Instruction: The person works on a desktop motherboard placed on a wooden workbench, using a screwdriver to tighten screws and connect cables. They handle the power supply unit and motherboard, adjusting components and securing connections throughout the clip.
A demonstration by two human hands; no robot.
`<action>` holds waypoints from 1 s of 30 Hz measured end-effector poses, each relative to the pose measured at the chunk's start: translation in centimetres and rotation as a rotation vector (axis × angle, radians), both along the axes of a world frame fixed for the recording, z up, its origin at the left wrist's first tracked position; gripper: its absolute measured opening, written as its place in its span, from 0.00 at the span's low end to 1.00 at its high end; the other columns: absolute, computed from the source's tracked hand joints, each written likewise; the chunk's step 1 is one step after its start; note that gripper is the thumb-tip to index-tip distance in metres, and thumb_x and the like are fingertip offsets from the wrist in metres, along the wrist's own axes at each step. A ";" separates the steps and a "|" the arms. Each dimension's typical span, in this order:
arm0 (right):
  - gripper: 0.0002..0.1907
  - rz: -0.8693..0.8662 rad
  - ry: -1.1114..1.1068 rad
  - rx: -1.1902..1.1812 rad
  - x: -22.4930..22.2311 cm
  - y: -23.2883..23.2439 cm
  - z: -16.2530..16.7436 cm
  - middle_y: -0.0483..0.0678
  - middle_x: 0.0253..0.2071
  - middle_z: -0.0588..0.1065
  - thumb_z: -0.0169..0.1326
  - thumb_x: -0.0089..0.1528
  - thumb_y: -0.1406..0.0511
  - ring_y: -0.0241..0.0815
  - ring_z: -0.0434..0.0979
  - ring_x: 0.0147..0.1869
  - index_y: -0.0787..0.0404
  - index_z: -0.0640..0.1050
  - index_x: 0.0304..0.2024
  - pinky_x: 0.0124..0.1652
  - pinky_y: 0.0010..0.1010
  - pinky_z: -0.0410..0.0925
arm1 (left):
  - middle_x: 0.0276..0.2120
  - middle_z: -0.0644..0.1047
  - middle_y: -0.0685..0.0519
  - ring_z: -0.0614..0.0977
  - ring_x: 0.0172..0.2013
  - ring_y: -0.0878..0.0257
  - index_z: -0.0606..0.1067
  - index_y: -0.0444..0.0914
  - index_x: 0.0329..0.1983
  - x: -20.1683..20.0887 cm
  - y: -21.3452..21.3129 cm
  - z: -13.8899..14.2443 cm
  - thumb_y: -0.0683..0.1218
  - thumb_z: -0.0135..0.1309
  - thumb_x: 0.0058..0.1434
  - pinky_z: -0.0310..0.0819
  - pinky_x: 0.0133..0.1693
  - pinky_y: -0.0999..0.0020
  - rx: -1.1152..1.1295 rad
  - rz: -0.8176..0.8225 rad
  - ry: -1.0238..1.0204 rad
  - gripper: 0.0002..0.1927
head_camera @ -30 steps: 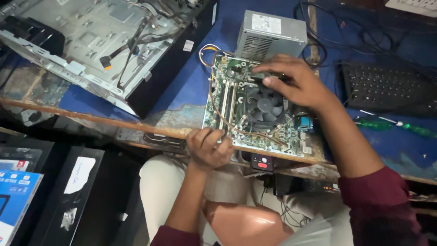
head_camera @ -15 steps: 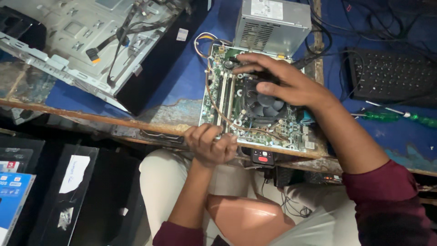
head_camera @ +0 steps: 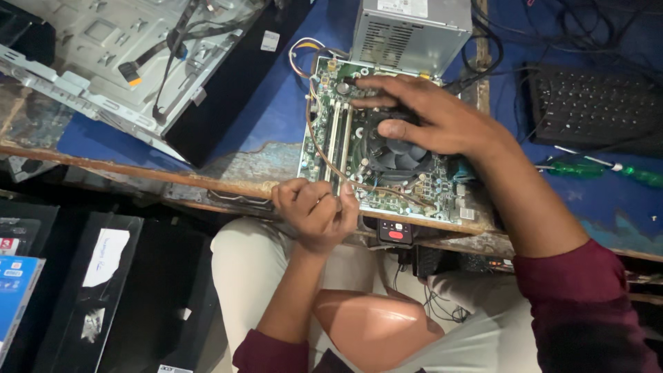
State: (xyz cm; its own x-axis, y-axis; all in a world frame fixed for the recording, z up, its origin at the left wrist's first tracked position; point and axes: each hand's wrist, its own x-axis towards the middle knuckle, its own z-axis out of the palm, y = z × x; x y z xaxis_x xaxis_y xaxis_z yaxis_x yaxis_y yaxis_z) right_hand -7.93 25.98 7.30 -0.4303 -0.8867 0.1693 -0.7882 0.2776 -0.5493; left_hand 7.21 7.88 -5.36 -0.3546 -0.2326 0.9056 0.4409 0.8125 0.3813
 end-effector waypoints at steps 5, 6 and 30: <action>0.40 -0.107 0.234 0.141 0.2 -0.4 0.1 0.60 0.58 0.78 0.48 0.66 0.43 0.60 0.72 0.64 0.64 0.66 0.69 0.62 0.52 0.59 | 0.31 0.74 0.60 0.70 0.36 0.55 0.66 0.43 0.19 0.5 -0.1 0.3 0.41 0.63 0.53 0.62 0.42 0.57 0.019 -0.038 -0.017 0.16; 0.40 -0.153 0.257 0.185 0.3 -0.6 0.2 0.62 0.55 0.78 0.49 0.65 0.42 0.61 0.73 0.60 0.64 0.68 0.68 0.59 0.53 0.60 | 0.31 0.74 0.60 0.70 0.36 0.55 0.66 0.43 0.19 0.5 -0.1 0.4 0.41 0.62 0.53 0.62 0.42 0.57 0.021 -0.043 -0.014 0.16; 0.35 -0.180 0.705 0.278 1.3 -4.1 2.2 0.49 0.24 0.75 0.53 0.60 0.34 0.49 0.76 0.37 0.57 0.85 0.33 0.48 0.48 0.61 | 0.30 0.74 0.60 0.67 0.32 0.55 0.64 0.44 0.18 -0.1 -0.4 -0.2 0.41 0.59 0.52 0.60 0.36 0.59 -0.024 -0.059 0.102 0.15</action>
State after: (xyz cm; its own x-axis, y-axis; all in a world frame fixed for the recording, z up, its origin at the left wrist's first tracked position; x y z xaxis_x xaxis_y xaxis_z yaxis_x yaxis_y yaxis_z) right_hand -6.63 21.90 9.51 -0.4453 -0.8631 0.2384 -0.8550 0.4889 0.1729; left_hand 7.14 7.51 -5.61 -0.2725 -0.1916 0.9429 0.5237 0.7926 0.3124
